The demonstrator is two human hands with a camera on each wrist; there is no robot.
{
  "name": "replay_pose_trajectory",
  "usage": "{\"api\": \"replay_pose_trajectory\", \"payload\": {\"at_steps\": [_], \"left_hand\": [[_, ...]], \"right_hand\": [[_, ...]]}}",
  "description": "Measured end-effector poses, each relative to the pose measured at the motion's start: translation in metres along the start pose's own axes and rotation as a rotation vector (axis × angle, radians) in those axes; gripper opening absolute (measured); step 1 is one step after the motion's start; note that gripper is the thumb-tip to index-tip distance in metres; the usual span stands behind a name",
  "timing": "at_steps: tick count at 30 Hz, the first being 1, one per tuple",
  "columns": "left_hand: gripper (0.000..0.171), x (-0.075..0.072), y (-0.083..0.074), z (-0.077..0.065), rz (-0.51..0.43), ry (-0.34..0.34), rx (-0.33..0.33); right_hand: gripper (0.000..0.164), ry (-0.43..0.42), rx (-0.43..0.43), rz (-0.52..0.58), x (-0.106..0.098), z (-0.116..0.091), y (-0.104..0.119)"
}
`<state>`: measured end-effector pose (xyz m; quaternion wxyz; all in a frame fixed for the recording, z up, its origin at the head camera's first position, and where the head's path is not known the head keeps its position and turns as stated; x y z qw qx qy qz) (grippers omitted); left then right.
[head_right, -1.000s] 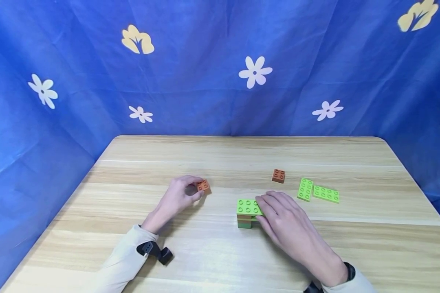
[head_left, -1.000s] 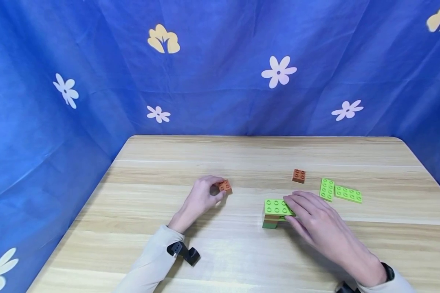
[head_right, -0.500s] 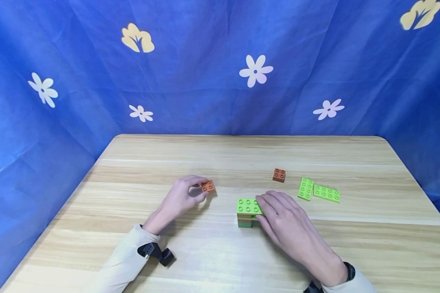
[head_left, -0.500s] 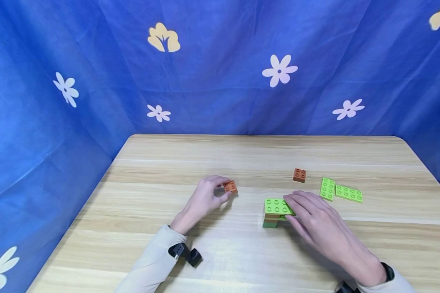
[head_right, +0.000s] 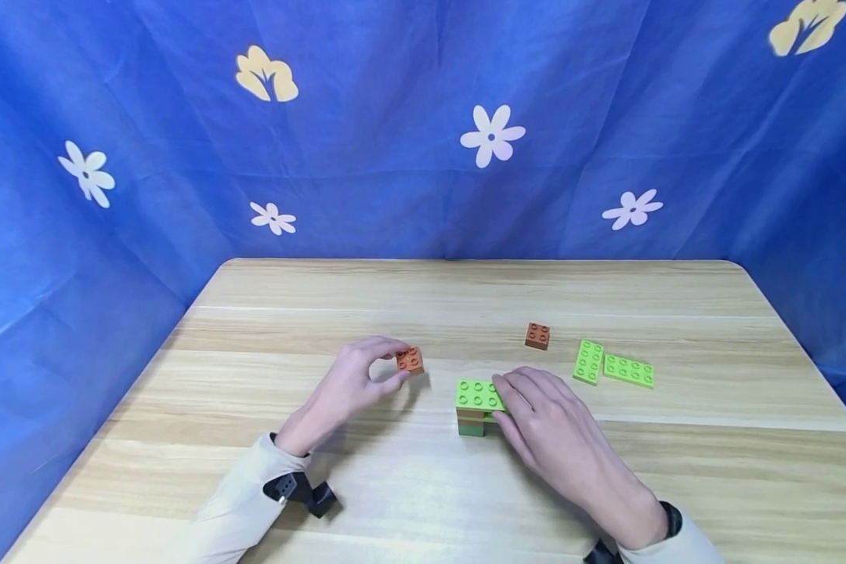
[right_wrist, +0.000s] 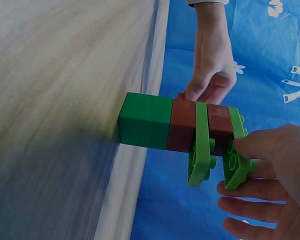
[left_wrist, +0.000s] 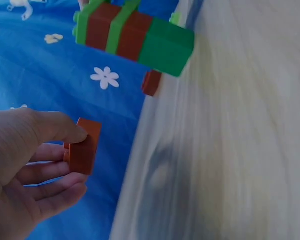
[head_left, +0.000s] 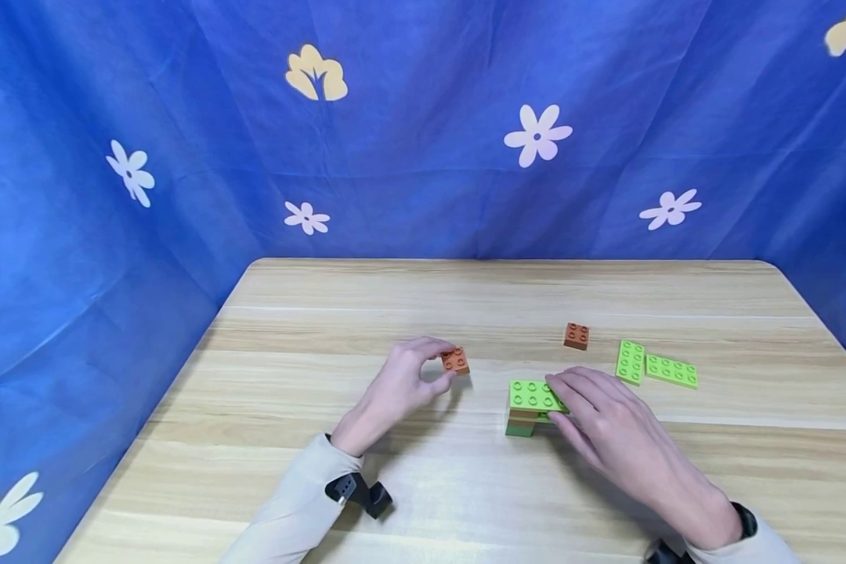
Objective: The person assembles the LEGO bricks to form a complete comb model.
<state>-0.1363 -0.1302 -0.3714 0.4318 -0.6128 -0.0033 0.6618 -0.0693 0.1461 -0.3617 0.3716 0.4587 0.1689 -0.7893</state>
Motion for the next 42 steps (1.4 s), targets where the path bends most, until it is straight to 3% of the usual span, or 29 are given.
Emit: {"api": "replay_pose_trajectory", "payload": {"at_steps": [13,23,42], "left_hand": [[0.033,-0.011,-0.042,0.000,0.021,-0.010,0.171],[0.033,-0.013,-0.059,0.002,-0.022,-0.021,0.265],[0.031,-0.006,-0.074,0.008,-0.044,0.026,0.330]], "right_hand": [[0.053,0.000,0.001,0.002,0.000,0.000,0.000],[0.053,0.009,0.001,0.012,-0.001,-0.001,-0.001],[0.052,0.001,-0.011,0.017,0.000,0.000,-0.003]]}}
Point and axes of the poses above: each hand's wrist, its own z-axis towards the middle knuckle, its own x-axis out of the palm, y = z × x, the point moved 1 cm from there along z, towards the middle knuckle, and after that the axes turned 8 degrees about y, right-handed, at the moved point
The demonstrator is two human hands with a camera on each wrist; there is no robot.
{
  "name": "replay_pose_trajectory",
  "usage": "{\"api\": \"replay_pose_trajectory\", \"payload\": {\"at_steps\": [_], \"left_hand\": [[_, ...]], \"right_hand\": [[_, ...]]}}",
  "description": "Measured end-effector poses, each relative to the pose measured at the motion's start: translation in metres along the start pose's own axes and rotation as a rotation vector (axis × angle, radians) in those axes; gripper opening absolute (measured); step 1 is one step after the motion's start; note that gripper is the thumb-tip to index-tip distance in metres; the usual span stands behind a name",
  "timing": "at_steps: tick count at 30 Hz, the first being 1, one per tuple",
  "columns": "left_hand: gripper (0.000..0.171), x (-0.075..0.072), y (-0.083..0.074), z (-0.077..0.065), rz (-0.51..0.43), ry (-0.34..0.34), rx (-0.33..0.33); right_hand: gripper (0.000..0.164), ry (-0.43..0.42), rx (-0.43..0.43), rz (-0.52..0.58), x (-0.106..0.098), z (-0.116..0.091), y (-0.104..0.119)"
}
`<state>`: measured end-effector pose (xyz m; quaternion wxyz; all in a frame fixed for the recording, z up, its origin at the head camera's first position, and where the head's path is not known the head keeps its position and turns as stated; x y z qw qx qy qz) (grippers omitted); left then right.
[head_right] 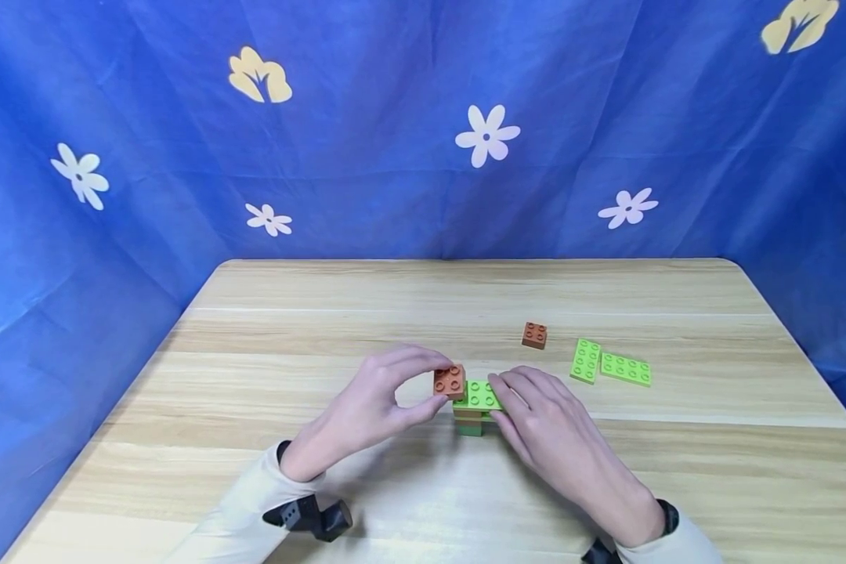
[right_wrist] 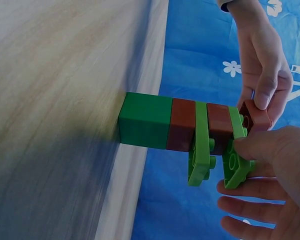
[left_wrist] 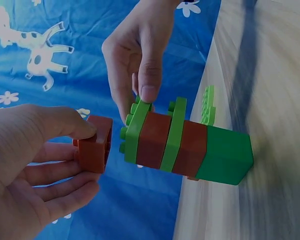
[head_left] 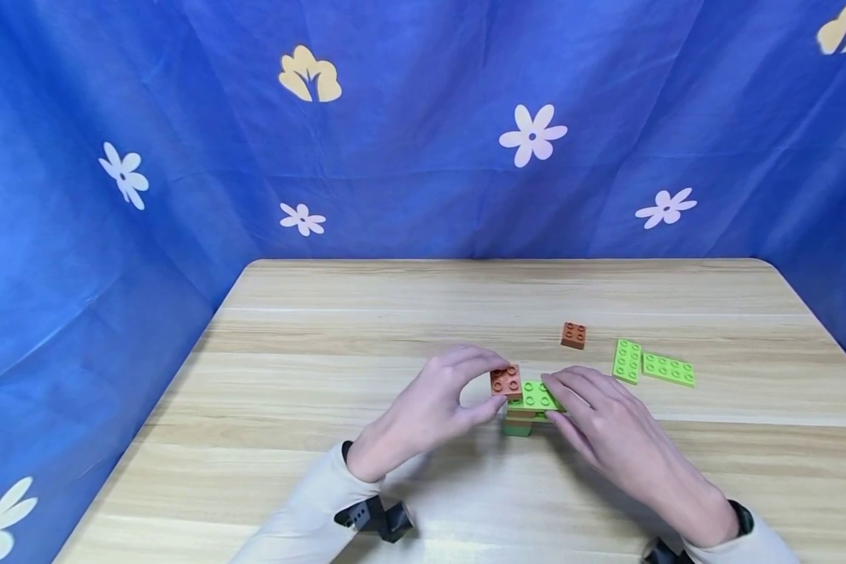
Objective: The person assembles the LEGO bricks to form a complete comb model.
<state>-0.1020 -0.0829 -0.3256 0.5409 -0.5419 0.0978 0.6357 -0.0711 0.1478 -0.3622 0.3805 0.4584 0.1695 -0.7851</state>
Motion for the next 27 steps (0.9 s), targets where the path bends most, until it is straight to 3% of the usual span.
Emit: {"api": "replay_pose_trajectory", "payload": {"at_steps": [7,27], "left_hand": [[0.030,0.004,0.000,0.003,-0.014,0.022,0.022],[0.034,0.014,0.003,0.007,-0.055,0.034,0.002]], "right_hand": [[0.052,-0.002,-0.001,-0.006,0.001,0.000,0.000],[0.052,-0.011,-0.008,-0.008,0.001,0.001,-0.001]]}}
Point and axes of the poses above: each hand's wrist, its own z-axis towards the middle knuckle, its own x-axis out of the palm, y = z × x, the point moved 1 cm from there along z, towards the middle knuckle, and after that the axes turned 8 degrees about y, right-handed, at the moved point
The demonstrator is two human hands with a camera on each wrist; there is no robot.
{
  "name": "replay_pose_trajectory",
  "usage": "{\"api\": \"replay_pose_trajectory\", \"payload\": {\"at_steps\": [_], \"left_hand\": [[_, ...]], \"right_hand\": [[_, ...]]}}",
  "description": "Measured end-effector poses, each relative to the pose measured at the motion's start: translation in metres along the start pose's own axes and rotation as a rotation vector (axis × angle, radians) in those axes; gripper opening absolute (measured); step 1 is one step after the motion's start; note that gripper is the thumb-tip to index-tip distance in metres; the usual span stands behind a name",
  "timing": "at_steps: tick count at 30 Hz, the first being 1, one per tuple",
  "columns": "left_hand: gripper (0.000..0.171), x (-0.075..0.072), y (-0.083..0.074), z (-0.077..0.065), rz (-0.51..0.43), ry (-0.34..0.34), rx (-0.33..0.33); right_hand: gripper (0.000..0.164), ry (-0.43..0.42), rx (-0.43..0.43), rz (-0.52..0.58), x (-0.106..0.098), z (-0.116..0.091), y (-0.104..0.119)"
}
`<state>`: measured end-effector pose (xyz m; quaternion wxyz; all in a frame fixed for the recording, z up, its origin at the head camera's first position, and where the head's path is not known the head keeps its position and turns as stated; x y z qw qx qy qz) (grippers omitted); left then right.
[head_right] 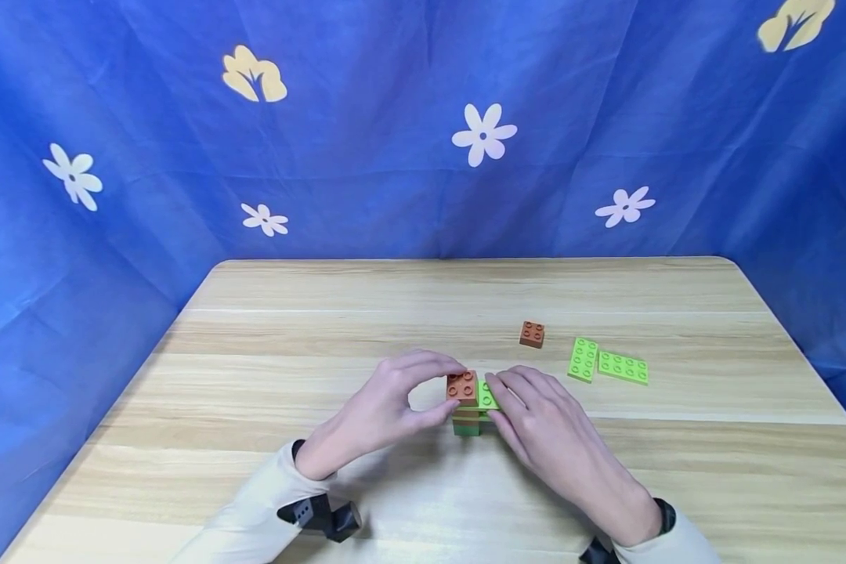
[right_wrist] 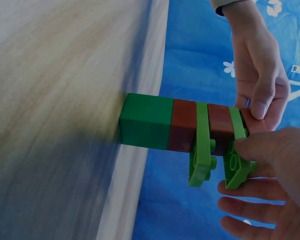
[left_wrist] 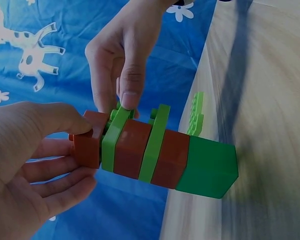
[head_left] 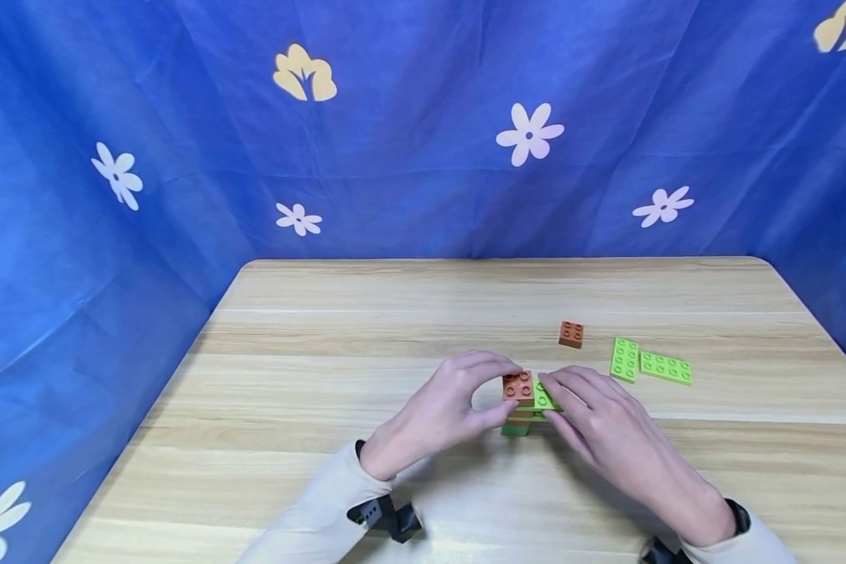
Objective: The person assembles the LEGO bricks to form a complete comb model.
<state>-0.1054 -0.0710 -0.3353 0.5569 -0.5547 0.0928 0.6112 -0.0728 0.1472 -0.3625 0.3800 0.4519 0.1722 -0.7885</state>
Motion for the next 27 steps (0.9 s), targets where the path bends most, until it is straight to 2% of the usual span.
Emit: {"api": "replay_pose_trajectory", "payload": {"at_steps": [7,15,20,27], "left_hand": [[0.035,0.0024,0.0033,-0.0003,-0.058,-0.015,0.002],[0.035,0.0072,0.0071,-0.0009,-0.117,-0.032,-0.059],[0.034,0.0094,0.0088,0.0000,-0.098,-0.065,-0.022],[0.031,0.0064,0.0084,0.0033,-0.082,-0.064,0.019]], "right_hand": [[0.052,-0.005,-0.004,0.003,-0.0001,-0.0001,-0.0004],[0.052,-0.001,0.001,0.009,0.0008,-0.0006,-0.0010],[0.051,-0.012,-0.006,0.010,0.0012,0.0001,-0.0018],[0.051,-0.013,-0.012,0.008,0.0004,0.0016,-0.0017]]}}
Point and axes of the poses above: each hand's wrist, its own z-axis towards the middle knuckle, its own x-axis out of the palm, y = z × x, the point moved 1 cm from there along z, towards the middle knuckle, and after that the axes turned 8 degrees about y, right-handed, at the moved point
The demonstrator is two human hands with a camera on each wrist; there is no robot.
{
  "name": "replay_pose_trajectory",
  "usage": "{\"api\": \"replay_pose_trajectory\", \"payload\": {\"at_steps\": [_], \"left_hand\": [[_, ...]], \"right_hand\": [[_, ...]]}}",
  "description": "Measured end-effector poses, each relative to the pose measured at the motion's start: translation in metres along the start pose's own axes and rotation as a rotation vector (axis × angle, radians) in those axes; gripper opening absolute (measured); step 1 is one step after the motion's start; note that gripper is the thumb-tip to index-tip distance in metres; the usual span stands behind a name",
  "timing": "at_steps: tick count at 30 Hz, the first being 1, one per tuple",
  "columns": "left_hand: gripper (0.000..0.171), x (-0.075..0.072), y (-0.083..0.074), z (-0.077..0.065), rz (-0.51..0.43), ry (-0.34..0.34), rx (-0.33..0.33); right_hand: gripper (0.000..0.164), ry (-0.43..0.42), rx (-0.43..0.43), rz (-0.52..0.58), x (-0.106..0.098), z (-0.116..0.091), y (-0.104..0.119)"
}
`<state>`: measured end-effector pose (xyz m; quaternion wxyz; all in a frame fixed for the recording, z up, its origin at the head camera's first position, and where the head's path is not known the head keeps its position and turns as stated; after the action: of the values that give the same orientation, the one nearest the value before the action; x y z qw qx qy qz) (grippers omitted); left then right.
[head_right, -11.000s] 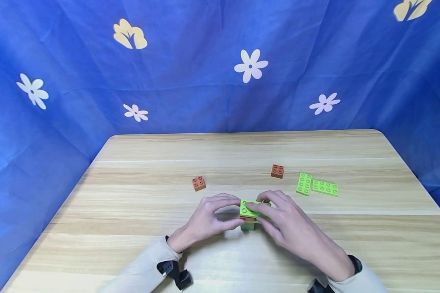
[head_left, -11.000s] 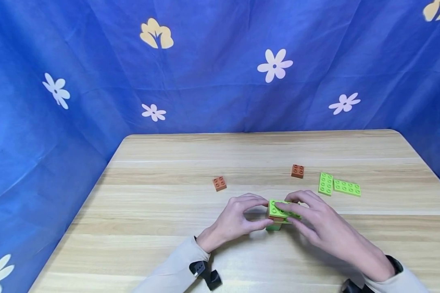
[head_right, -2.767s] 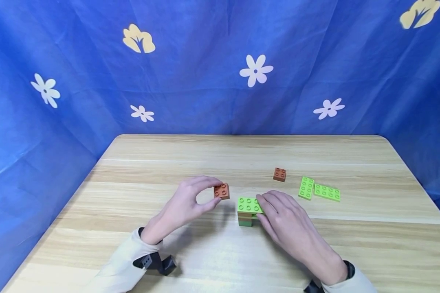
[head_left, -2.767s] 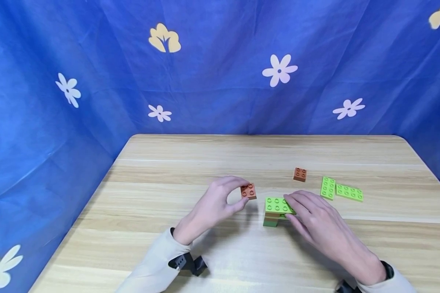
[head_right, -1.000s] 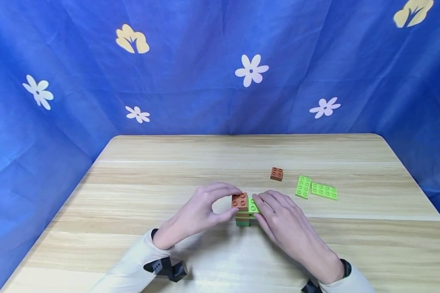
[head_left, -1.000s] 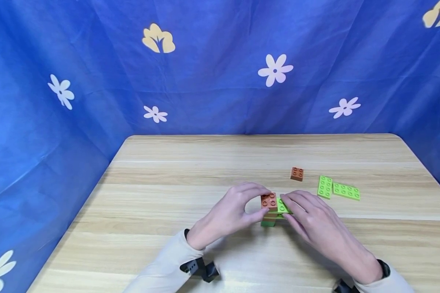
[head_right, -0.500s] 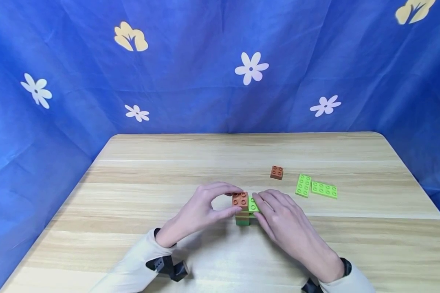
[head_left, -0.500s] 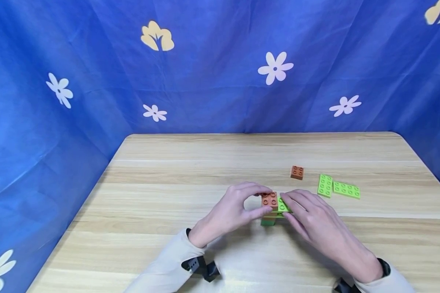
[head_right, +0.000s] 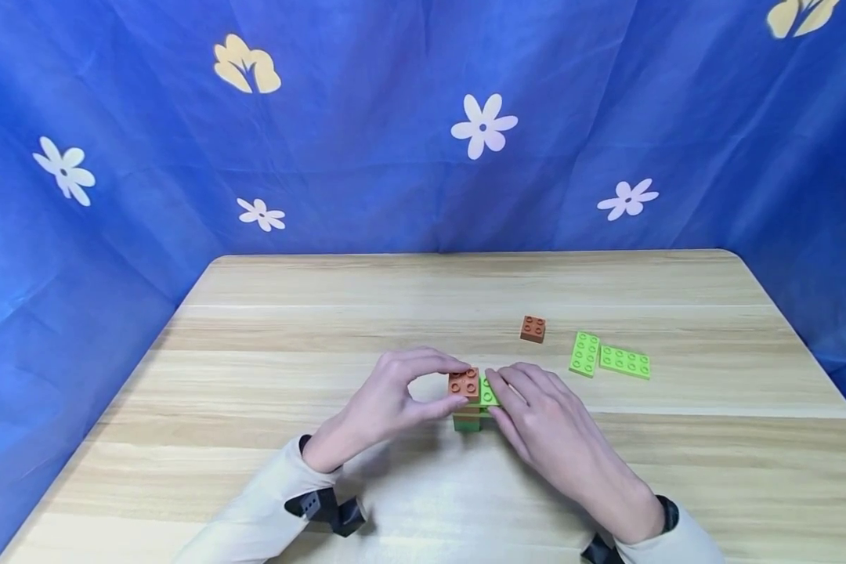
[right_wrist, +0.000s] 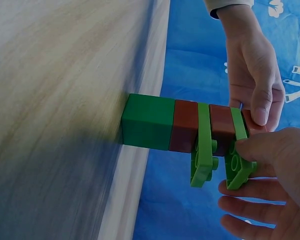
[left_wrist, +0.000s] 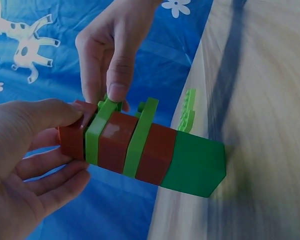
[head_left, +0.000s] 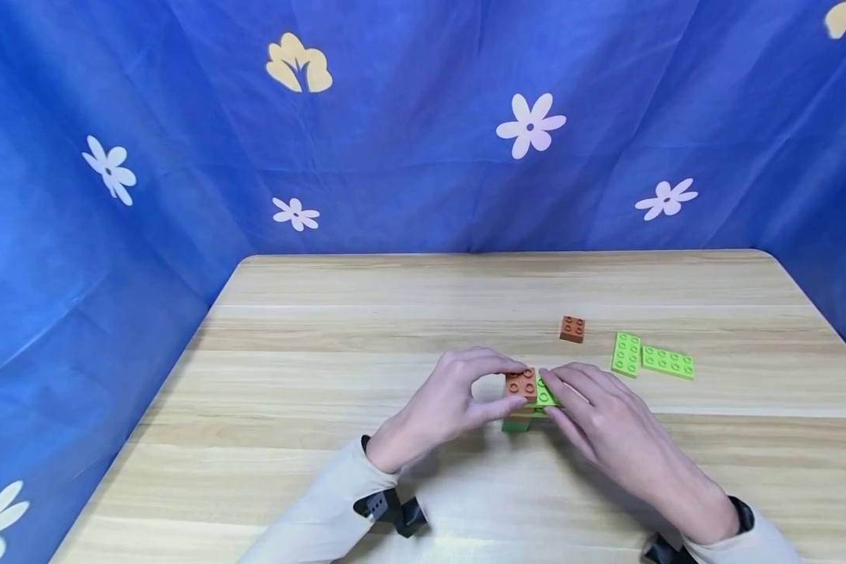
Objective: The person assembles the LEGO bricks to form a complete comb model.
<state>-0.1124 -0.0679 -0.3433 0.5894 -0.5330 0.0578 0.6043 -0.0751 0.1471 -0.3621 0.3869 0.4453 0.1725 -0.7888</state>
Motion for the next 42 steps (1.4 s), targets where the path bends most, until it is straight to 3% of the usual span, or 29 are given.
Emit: {"api": "replay_pose_trajectory", "payload": {"at_steps": [27,42], "left_hand": [[0.030,0.0005,0.0008,0.0035,-0.059,0.023,-0.063],[0.027,-0.0012,-0.0012,0.0059,-0.040,0.067,-0.042]], "right_hand": [[0.051,-0.006,0.007,-0.001,0.0010,-0.0003,-0.0016],[0.053,0.010,0.010,0.007,-0.0007,-0.0011,0.0000]]}}
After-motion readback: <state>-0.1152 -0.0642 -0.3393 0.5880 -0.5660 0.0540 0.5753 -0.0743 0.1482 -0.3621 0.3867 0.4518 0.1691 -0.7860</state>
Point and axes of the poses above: each hand's wrist, its own z-axis towards the middle knuckle, its own x-axis out of the palm, y = z × x, the point moved 1 cm from there along z, towards the middle knuckle, and after that the axes turned 8 degrees about y, right-handed, at the moved point
